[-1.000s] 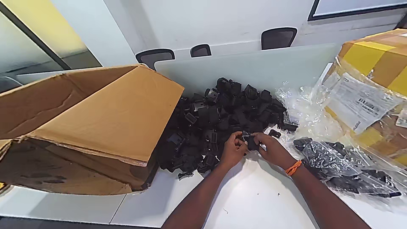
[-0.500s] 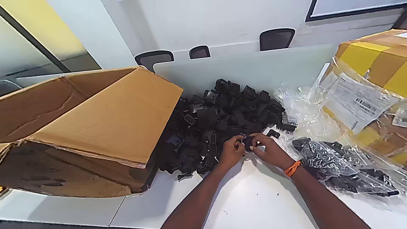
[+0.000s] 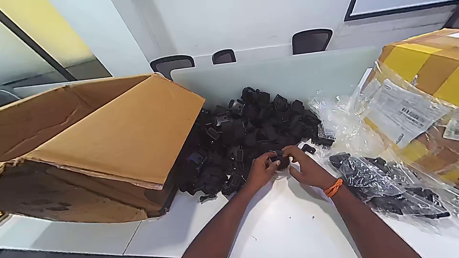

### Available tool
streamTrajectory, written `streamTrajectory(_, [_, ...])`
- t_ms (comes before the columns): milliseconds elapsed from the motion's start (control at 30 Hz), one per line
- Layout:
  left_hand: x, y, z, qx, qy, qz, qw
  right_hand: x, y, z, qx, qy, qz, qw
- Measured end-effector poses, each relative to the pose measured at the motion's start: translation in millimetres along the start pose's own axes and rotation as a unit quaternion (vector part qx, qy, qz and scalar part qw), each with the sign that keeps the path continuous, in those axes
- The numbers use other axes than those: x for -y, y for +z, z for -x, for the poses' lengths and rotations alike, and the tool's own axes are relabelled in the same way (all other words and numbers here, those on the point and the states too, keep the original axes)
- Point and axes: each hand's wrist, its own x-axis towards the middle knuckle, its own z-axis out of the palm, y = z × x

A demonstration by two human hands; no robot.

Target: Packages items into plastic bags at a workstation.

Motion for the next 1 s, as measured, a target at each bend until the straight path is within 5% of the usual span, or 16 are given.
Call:
streamTrajectory(167, [-1.5, -2.1, 1.3, 0.0, -0.006, 0.011, 1.0, -5.7, -9.6, -2.7, 0.044, 0.184, -0.017, 0.982])
streamTrajectory(300, [-2.0, -1.5, 0.8, 0.002, -0.009, 0.009, 1.0, -14.7, 1.1, -3.1, 0.033, 0.223, -0.103, 0.969])
streamTrajectory(567, [-12.3, -1.9, 7.4, -0.104, 0.115, 0.01, 0.988, 8.4, -5.8, -6.2, -0.155, 0.106, -0.203, 0.961])
streamTrajectory(800, [-7.2, 3.7, 8.8, -0.143, 0.237, -0.128, 0.952, 6.6, -4.8, -5.8, -0.172, 0.069, -0.184, 0.965])
streamTrajectory(1000, [-8.9, 5.5, 11.6, -0.068, 0.266, -0.223, 0.935, 6.2, -4.2, -6.2, -0.18, 0.046, -0.228, 0.956])
